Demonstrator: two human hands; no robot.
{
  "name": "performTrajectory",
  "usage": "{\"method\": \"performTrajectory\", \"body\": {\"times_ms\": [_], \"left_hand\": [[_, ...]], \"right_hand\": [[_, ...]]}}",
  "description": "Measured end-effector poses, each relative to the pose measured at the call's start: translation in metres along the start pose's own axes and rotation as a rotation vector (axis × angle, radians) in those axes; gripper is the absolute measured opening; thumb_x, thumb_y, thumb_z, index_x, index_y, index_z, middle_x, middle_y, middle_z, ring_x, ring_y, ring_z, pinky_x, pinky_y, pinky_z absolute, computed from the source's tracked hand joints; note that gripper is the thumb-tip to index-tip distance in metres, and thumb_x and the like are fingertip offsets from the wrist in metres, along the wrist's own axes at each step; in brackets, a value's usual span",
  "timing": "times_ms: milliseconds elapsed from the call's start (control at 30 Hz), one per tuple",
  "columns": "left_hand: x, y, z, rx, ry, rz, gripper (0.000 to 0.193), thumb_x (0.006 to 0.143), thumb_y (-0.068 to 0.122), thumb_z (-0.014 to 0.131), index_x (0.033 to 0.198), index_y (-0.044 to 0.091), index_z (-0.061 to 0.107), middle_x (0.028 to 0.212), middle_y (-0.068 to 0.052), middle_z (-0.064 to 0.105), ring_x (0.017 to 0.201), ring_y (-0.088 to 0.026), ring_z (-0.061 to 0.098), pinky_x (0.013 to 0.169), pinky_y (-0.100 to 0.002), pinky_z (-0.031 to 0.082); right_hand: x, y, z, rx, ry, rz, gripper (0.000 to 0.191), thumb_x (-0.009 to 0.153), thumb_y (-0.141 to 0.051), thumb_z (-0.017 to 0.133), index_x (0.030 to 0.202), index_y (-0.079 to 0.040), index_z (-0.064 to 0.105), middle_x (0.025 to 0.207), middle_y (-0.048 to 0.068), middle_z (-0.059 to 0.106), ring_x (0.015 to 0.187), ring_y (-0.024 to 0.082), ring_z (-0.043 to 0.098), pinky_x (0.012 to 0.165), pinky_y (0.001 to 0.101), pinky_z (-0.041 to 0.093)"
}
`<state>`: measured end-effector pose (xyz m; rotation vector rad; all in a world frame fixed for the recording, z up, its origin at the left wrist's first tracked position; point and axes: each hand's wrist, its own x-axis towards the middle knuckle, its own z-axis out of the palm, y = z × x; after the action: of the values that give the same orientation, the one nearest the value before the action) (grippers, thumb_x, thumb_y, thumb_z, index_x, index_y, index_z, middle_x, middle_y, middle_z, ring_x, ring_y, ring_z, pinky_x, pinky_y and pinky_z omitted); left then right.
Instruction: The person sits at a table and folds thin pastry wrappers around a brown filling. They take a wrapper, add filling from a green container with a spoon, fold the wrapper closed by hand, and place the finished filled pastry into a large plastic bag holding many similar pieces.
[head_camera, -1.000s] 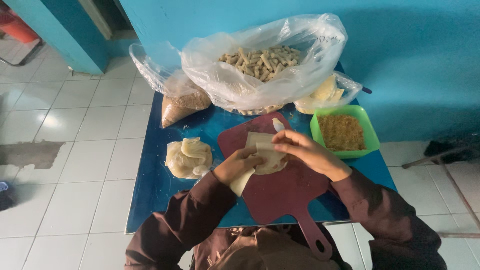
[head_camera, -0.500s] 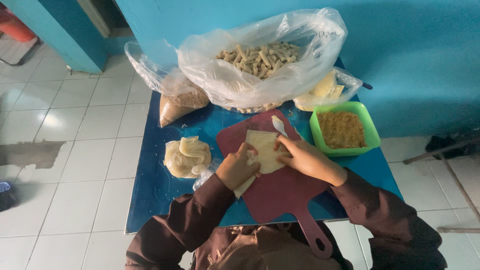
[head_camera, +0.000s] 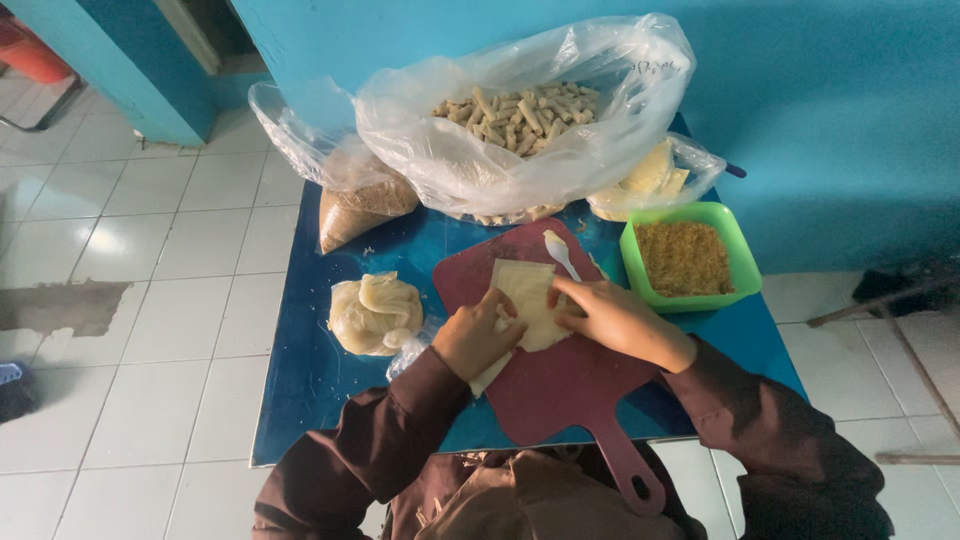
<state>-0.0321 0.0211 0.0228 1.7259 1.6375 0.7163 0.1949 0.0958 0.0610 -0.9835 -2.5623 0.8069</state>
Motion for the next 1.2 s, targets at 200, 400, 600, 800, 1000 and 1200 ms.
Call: {"method": "performTrajectory", "body": {"times_ms": [200, 400, 600, 800, 1000, 1200], "left_hand": [[0.023, -0.022, -0.004, -0.326, 0.119, 0.014, 0.033, 0.104, 0.036, 0.059, 0.117, 0.006, 0.059, 0.091, -0.010, 0.069, 0.087, -0.024, 0.070, 0.076, -0.037, 0.057], [0.032, -0.031, -0.005, -1.385, -0.152, -0.012, 0.032, 0.103, 0.018, 0.052, 0.131, 0.004, 0.048, 0.121, -0.007, 0.061, 0.111, -0.018, 0.064, 0.095, -0.036, 0.055], [0.026, -0.020, -0.005, -1.408, -0.127, -0.060, 0.029, 0.102, 0.012, 0.056, 0.129, 0.004, 0.050, 0.121, -0.008, 0.064, 0.110, -0.018, 0.065, 0.094, -0.034, 0.055], [0.017, -0.010, -0.001, -1.503, -0.177, -0.037, 0.018, 0.102, 0.012, 0.055, 0.119, 0.008, 0.050, 0.118, -0.007, 0.064, 0.110, -0.018, 0.066, 0.096, -0.035, 0.055], [0.015, -0.005, 0.005, -1.385, -0.166, -0.026, 0.015, 0.102, 0.012, 0.058, 0.114, 0.008, 0.050, 0.120, -0.007, 0.061, 0.112, -0.016, 0.066, 0.097, -0.034, 0.056], [0.016, -0.003, 0.007, -1.336, -0.159, -0.030, 0.021, 0.101, 0.012, 0.060, 0.120, 0.007, 0.052, 0.121, -0.005, 0.061, 0.111, -0.014, 0.064, 0.092, -0.030, 0.055]], "right_hand": [[-0.005, -0.006, 0.001, -0.082, 0.065, -0.036, 0.025, 0.087, -0.018, 0.076, 0.107, -0.014, 0.062, 0.088, 0.010, 0.068, 0.085, 0.030, 0.070, 0.069, 0.0394, 0.052], [-0.006, -0.027, 0.005, -0.085, 0.369, -0.239, 0.029, 0.089, -0.008, 0.073, 0.115, -0.012, 0.061, 0.111, 0.008, 0.060, 0.098, 0.030, 0.066, 0.077, 0.0387, 0.053], [-0.011, -0.043, 0.008, -0.212, 0.705, -0.407, 0.043, 0.088, 0.007, 0.064, 0.128, -0.006, 0.060, 0.125, 0.011, 0.058, 0.108, 0.032, 0.057, 0.091, 0.0433, 0.047], [-0.008, -0.045, 0.004, -0.316, 0.578, -0.557, 0.037, 0.082, -0.003, 0.075, 0.117, -0.008, 0.064, 0.116, 0.007, 0.060, 0.106, 0.031, 0.058, 0.093, 0.0437, 0.047], [-0.005, -0.043, 0.006, -0.275, 0.581, -0.534, 0.033, 0.081, -0.009, 0.084, 0.107, -0.007, 0.064, 0.114, 0.007, 0.060, 0.104, 0.031, 0.059, 0.089, 0.0431, 0.049], [-0.003, -0.043, 0.005, -0.129, 0.579, -0.488, 0.022, 0.084, 0.000, 0.079, 0.100, -0.006, 0.065, 0.106, 0.006, 0.063, 0.100, 0.028, 0.063, 0.085, 0.0384, 0.052]]}}
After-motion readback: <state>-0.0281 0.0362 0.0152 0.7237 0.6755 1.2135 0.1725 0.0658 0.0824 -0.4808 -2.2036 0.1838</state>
